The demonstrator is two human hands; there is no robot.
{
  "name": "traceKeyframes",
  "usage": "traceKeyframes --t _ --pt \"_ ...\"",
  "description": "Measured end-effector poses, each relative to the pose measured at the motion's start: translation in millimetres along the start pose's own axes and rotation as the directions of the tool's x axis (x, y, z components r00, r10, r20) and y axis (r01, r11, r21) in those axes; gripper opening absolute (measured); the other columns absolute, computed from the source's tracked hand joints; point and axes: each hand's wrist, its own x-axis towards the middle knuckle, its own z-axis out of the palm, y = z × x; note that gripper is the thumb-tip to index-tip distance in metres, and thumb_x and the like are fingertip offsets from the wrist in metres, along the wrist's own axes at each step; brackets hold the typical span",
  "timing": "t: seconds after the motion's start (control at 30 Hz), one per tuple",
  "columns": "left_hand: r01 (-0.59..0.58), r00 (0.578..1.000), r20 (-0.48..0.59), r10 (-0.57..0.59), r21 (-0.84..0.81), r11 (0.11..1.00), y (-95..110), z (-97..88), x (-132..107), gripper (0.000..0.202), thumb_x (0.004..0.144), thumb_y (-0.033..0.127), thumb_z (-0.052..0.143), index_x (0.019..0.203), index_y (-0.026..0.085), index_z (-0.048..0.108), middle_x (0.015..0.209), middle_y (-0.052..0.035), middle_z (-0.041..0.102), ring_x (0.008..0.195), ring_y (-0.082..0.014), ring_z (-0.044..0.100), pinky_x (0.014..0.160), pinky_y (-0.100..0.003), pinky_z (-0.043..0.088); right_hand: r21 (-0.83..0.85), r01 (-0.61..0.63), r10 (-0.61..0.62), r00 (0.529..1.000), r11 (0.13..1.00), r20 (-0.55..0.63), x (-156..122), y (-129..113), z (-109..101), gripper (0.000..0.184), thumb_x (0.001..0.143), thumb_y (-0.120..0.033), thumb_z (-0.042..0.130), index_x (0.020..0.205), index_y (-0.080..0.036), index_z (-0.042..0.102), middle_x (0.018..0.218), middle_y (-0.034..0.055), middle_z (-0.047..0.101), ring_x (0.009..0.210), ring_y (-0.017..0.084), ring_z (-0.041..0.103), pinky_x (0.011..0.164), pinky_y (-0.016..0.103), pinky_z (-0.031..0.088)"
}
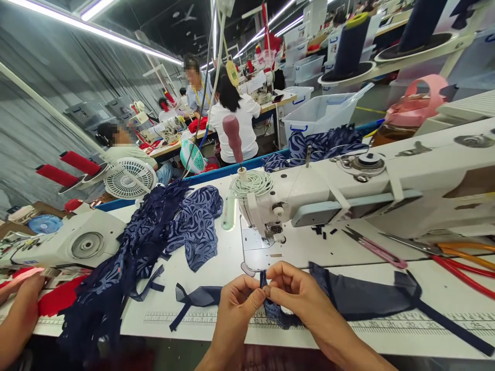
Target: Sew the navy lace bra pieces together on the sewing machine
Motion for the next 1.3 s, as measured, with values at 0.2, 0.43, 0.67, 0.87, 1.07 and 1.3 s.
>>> traceKeyframes --t 0.2,0.43,0.67,0.87,1.07,1.3 --pt "-0.007 0.997 0.08 0.003 0.044 0.999 6 -2.4 0 0.05 0.079 0.062 0.076 0.079 0.014 0.065 0.071 0.0012 0.052 0.067 -0.0103 0.041 0.065 -0.023 0.035 -0.092 0.04 -0.034 0.997 0.995 0.071 3 11 -13 0.039 0.073 -0.056 0.08 0.093 -0.023 0.071 0.09 0.0028 0.064 0.087 0.021 0.059 0.078 0.029 0.05" --pt "-0.085 0.988 0.138 0.064 0.146 0.986 4 -1.2 -3 0.045 0.088 0.058 0.068 0.08 0.015 0.063 0.075 -0.0003 0.054 0.07 -0.0121 0.044 0.07 -0.025 0.039 -0.234 0.134 -0.114 0.989 0.963 0.094 6 14 -19 0.042 0.081 -0.064 0.07 0.095 -0.024 0.075 0.091 0.0044 0.068 0.09 0.023 0.063 0.08 0.031 0.053" --pt "-0.08 0.994 0.098 0.056 0.261 0.962 -2 -1.7 -2 0.047 0.09 0.061 0.062 0.079 0.016 0.058 0.07 0.0028 0.042 0.065 -0.0107 0.034 0.06 -0.025 0.029 -0.491 0.359 -0.44 0.896 0.794 -0.058 1 2 -13 0.03 0.087 -0.051 0.068 0.072 -0.025 0.065 0.068 -0.0014 0.059 0.065 0.016 0.059 0.064 0.027 0.05" --pt "-0.088 0.995 0.069 0.07 0.3 0.95 -11 -2.2 1 0.045 0.093 0.06 0.059 0.082 0.016 0.061 0.073 0.0011 0.047 0.068 -0.0121 0.037 0.062 -0.026 0.031 -0.621 0.624 -0.765 0.641 0.474 0.059 -3 11 -12 0.01 0.092 -0.018 0.064 0.087 -0.026 0.061 0.074 -0.0028 0.061 0.07 0.015 0.058 0.07 0.032 0.044" --pt "-0.114 0.994 0.032 0.109 0.284 0.952 -4 3.2 -3 0.046 0.09 0.061 0.061 0.079 0.017 0.064 0.073 -0.001 0.055 0.068 -0.0144 0.046 0.065 -0.026 0.04 -0.577 0.6 -0.72 0.694 0.554 0.031 2 13 -14 0.005 0.09 -0.024 0.065 0.089 -0.028 0.068 0.086 0.0006 0.068 0.08 0.017 0.066 0.074 0.031 0.049" --pt "-0.205 0.979 0.082 0.188 0.367 0.907 -8 -0.8 -5 0.035 0.093 0.053 0.061 0.083 0.02 0.067 0.084 -0.0047 0.067 0.08 -0.0202 0.057 0.084 -0.032 0.047 -0.269 0.163 -0.175 0.984 0.949 -0.019 6 11 -16 0.039 0.082 -0.061 0.068 0.078 -0.022 0.07 0.09 0.0063 0.073 0.089 0.024 0.068 0.082 0.032 0.054"
